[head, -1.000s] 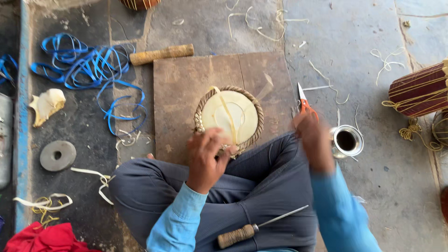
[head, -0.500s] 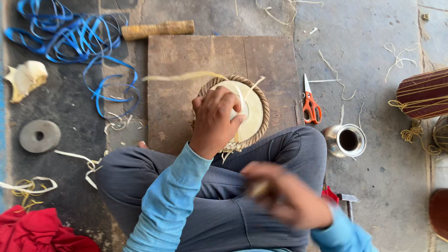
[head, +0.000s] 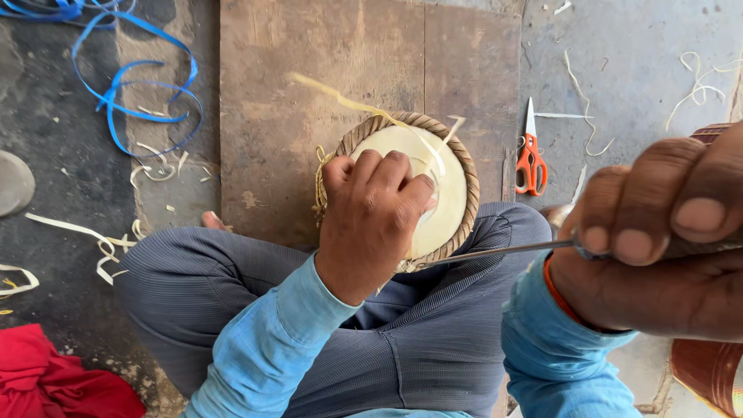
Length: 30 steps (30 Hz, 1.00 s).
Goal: The person sits cross-legged on the floor and weaves a light-colored strip around the rim of a small drum. They use a metal awl to push the strip through the existing weave and a wooden mallet to tighten the tension. The process involves repetitive threading and hammering motions to secure the rim.
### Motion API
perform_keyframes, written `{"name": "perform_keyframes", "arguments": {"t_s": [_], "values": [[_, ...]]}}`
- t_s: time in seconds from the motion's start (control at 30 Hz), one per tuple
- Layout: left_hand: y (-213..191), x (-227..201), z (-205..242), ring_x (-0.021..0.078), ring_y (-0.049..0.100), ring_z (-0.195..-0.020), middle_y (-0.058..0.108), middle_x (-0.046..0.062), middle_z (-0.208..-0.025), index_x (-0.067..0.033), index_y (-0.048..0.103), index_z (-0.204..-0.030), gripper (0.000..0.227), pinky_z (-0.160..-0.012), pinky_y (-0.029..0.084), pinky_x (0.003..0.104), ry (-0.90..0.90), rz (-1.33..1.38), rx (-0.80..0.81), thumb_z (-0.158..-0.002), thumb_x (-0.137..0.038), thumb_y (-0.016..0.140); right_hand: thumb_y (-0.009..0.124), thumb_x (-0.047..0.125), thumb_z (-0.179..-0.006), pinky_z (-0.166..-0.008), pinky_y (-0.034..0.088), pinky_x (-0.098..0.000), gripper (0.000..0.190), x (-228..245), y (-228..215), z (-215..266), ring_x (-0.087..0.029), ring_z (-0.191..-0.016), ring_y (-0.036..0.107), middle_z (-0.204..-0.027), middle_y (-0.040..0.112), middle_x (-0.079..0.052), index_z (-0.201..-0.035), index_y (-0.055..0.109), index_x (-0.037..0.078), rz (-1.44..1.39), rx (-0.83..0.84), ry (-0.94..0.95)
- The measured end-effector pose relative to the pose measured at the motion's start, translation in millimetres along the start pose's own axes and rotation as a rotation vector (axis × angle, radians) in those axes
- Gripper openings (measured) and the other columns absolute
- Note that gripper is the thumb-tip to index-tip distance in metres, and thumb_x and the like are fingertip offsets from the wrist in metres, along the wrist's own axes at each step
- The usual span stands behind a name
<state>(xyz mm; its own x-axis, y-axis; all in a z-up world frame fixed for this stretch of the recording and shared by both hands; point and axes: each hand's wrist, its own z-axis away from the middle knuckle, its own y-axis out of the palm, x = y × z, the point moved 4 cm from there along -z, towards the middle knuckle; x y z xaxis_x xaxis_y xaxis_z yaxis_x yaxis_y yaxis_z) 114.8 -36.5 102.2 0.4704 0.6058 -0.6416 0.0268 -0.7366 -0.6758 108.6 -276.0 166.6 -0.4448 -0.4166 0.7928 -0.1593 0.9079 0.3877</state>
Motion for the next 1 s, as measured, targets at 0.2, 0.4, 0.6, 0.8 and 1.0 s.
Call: {"name": "perform_keyframes", "arguments": {"t_s": [0.2,0.4,0.6,0.8,1.0], "values": [[-0.9,0.1,2.8,0.0266,0.054,-0.120,0.062,0.006,-0.123,-0.0141,0.072,-0.101,0.008,-0.105,0.033,0.052,0.013,-0.024,-0.042,-0.096,-0.020,0.069,0.053,0.037,-0.110,-0.056,0.051,-0.0319,0.037,-9.3,34.5,-11.9,-0.013,-0.069,0.063,-0.097,0.063,-0.004,-0.100,0.061,0.002,0.122,0.075,0.111],[0.1,0.2,-0.1,0.0425,0.045,-0.139,0.058,0.016,-0.139,-0.0128,0.071,-0.096,0.013,-0.110,0.029,0.065,-0.073,-0.121,-0.098,-0.094,-0.026,0.070,0.053,0.027,-0.124,-0.057,0.050,-0.0332,0.029,-35.7,87.5,-14.8,-0.018,-0.067,0.060,-0.109,0.062,-0.011,-0.135,0.048,0.001,0.432,0.022,0.167],[6.5,6.4,2.9,0.0448,0.040,-0.142,0.053,0.019,-0.144,-0.0134,0.070,-0.110,0.015,-0.110,0.034,0.060,-0.067,-0.082,-0.095,-0.096,-0.019,0.068,0.053,0.003,-0.117,-0.059,0.051,-0.0262,0.063,-85.8,135.8,-49.4,-0.012,-0.068,0.057,-0.123,0.062,-0.013,-0.158,0.005,0.008,0.557,0.231,0.344],[8.3,12.3,1.0,0.0399,0.040,-0.140,0.052,0.018,-0.142,-0.0033,0.071,-0.125,0.032,-0.105,0.035,0.059,-0.119,-0.052,-0.099,-0.096,-0.018,0.069,0.059,0.001,-0.117,-0.056,0.047,-0.0253,0.057,-102.6,153.0,-73.7,-0.009,-0.064,0.054,-0.097,0.059,-0.007,-0.156,0.017,0.006,0.654,0.379,0.428],[2.9,10.2,-1.1,0.0356,0.045,-0.138,0.054,0.008,-0.143,-0.0133,0.068,-0.107,0.020,-0.104,0.039,0.054,-0.119,-0.115,-0.061,-0.092,-0.024,0.076,0.069,0.005,-0.101,-0.066,0.049,-0.0328,0.051,-53.6,113.7,-49.2,-0.018,-0.083,0.059,-0.102,0.057,-0.011,-0.134,0.031,0.011,0.683,0.447,0.083]]}}
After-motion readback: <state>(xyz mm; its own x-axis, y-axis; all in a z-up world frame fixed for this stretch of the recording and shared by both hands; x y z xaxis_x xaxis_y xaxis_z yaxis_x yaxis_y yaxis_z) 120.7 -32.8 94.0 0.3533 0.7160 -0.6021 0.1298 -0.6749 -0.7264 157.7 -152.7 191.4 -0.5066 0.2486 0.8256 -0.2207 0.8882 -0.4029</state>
